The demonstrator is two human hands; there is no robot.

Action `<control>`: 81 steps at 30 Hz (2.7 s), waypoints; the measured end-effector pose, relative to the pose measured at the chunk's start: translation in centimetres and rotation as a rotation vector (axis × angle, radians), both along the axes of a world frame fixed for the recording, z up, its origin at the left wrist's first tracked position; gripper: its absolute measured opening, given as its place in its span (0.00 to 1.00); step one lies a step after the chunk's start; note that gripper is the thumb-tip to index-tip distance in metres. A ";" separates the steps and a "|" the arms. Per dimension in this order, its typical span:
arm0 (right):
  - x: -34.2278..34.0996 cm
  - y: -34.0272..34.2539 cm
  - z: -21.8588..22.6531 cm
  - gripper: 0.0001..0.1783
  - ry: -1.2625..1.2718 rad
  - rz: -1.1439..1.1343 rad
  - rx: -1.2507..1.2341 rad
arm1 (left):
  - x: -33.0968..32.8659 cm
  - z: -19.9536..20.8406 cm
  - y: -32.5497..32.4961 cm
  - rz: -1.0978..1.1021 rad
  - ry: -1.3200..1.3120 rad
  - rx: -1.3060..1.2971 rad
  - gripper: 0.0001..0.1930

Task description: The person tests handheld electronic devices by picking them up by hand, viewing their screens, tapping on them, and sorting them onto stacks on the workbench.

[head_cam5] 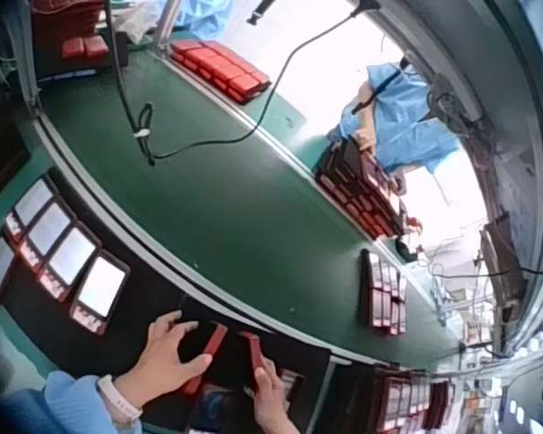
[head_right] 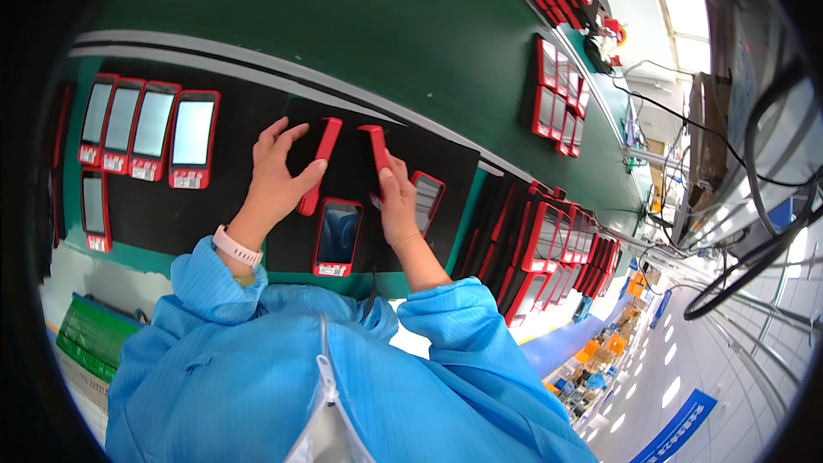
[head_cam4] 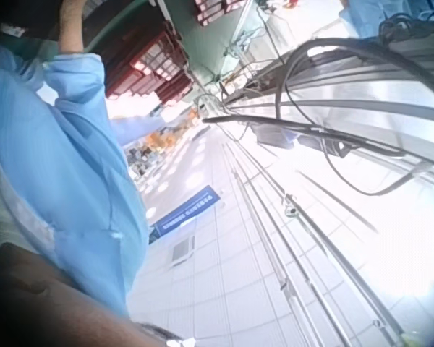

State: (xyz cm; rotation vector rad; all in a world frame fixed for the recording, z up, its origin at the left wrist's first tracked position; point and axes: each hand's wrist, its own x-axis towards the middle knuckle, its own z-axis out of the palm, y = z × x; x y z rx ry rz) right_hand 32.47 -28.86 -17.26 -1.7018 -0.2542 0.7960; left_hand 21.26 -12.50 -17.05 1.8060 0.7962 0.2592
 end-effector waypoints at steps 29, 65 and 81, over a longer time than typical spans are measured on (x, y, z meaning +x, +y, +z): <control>0.1 -0.2 0.3 0.23 0.068 -0.013 -0.049 | 0.0 0.1 -0.1 0.003 0.025 -0.045 0.31; -0.3 -0.3 0.3 0.23 0.025 -0.014 -0.041 | -0.2 0.3 0.0 -0.029 0.009 -0.018 0.30; -1.9 1.3 0.4 0.27 -0.629 0.119 -0.507 | 2.2 1.6 -1.6 -0.153 0.161 0.357 0.23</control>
